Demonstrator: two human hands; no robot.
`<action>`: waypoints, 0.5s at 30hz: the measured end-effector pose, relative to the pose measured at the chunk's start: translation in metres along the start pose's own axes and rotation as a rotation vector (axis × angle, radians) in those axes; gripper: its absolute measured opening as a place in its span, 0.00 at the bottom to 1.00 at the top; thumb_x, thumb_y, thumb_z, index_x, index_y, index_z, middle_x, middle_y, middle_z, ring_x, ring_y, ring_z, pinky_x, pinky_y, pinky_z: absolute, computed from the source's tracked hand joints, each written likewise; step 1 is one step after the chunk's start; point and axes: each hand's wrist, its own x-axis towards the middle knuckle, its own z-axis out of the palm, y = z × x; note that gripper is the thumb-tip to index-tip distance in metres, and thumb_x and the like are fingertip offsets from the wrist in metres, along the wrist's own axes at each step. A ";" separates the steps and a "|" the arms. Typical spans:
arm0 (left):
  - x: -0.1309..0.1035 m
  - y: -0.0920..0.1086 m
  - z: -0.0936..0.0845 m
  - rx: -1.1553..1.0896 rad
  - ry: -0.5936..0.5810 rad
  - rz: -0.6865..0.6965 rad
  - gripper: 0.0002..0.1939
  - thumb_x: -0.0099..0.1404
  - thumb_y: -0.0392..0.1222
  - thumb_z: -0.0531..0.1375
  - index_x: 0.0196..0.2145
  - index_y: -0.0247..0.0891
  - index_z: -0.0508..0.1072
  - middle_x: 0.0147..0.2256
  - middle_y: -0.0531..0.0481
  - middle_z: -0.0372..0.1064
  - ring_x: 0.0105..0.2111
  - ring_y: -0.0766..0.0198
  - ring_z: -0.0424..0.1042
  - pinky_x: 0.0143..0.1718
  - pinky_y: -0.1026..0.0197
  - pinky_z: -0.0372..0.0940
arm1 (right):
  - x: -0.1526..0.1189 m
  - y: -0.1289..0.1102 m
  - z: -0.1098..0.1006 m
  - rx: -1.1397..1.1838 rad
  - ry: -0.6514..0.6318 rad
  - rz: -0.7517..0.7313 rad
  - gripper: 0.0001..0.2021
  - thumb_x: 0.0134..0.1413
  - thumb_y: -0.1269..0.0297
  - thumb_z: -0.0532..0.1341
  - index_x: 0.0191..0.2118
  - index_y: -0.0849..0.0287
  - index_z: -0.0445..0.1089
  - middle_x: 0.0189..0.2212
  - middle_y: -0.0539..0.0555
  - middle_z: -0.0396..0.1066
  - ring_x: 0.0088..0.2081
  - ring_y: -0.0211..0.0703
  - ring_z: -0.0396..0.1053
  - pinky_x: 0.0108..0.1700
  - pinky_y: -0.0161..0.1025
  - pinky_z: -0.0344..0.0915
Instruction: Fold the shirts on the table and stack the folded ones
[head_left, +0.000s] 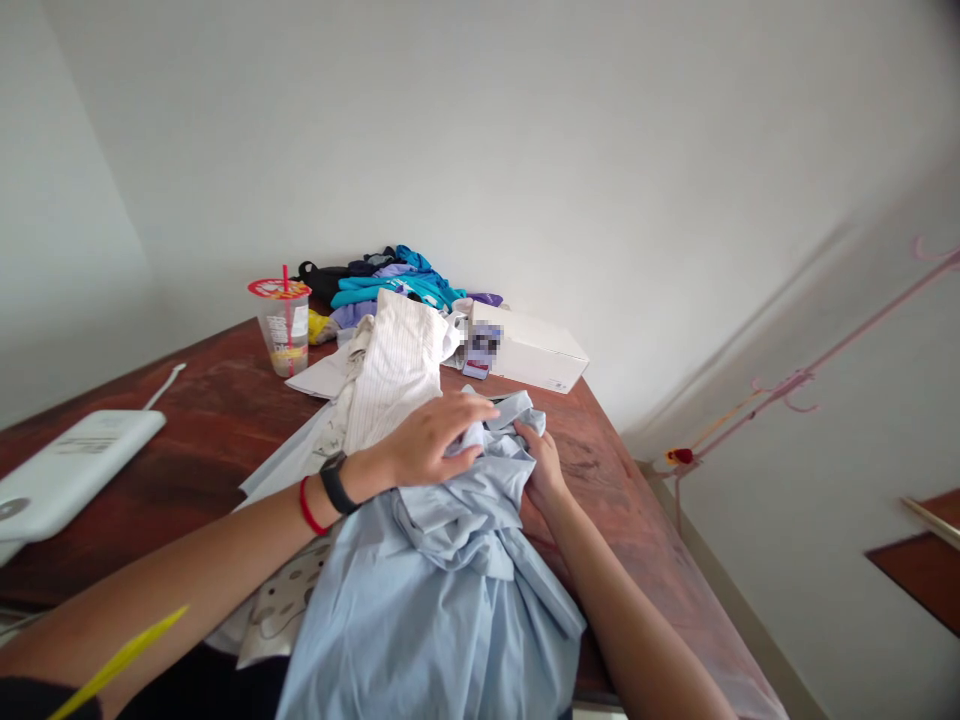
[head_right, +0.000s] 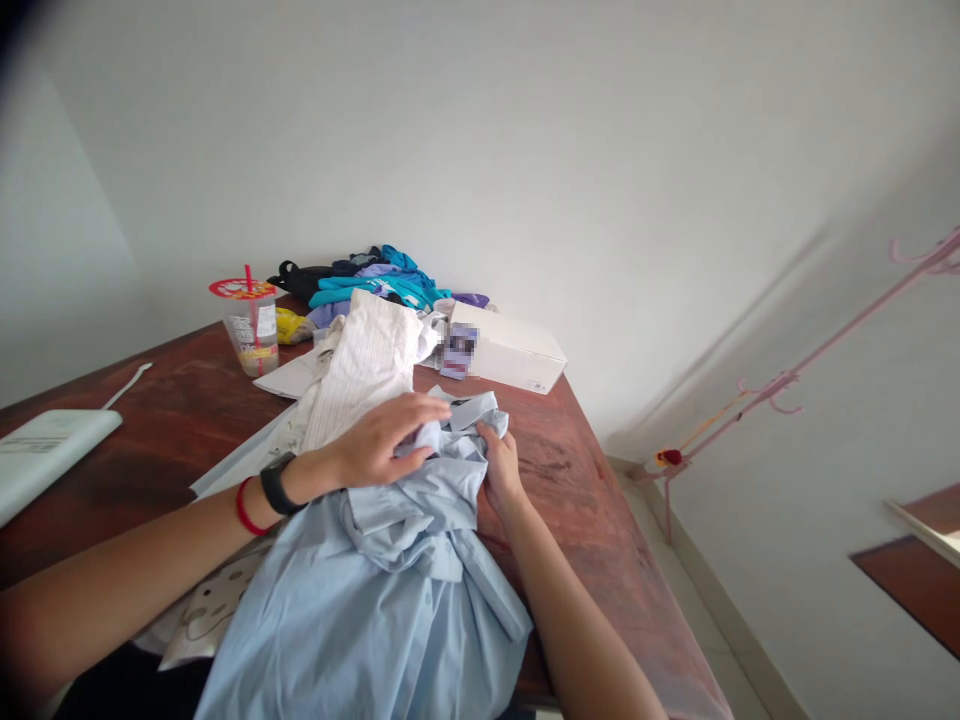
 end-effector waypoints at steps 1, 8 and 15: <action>-0.003 -0.003 0.007 0.034 -0.078 0.020 0.21 0.67 0.40 0.61 0.58 0.45 0.73 0.59 0.42 0.67 0.59 0.45 0.66 0.63 0.47 0.57 | 0.001 0.001 -0.001 0.003 0.011 -0.003 0.12 0.43 0.59 0.72 0.34 0.58 0.77 0.34 0.53 0.81 0.35 0.49 0.76 0.38 0.40 0.72; -0.009 -0.033 0.031 0.133 -0.151 -0.067 0.14 0.68 0.39 0.61 0.51 0.41 0.75 0.49 0.42 0.72 0.49 0.51 0.73 0.52 0.53 0.65 | 0.012 0.010 -0.010 -0.044 0.058 -0.041 0.13 0.48 0.54 0.72 0.33 0.58 0.74 0.29 0.51 0.77 0.30 0.43 0.72 0.32 0.37 0.69; -0.010 -0.031 0.030 0.255 -0.137 -0.042 0.12 0.68 0.38 0.61 0.49 0.39 0.75 0.46 0.45 0.72 0.47 0.54 0.72 0.50 0.56 0.66 | 0.023 0.013 -0.023 -0.405 0.047 -0.321 0.23 0.54 0.48 0.68 0.50 0.58 0.74 0.45 0.57 0.77 0.45 0.52 0.75 0.44 0.43 0.72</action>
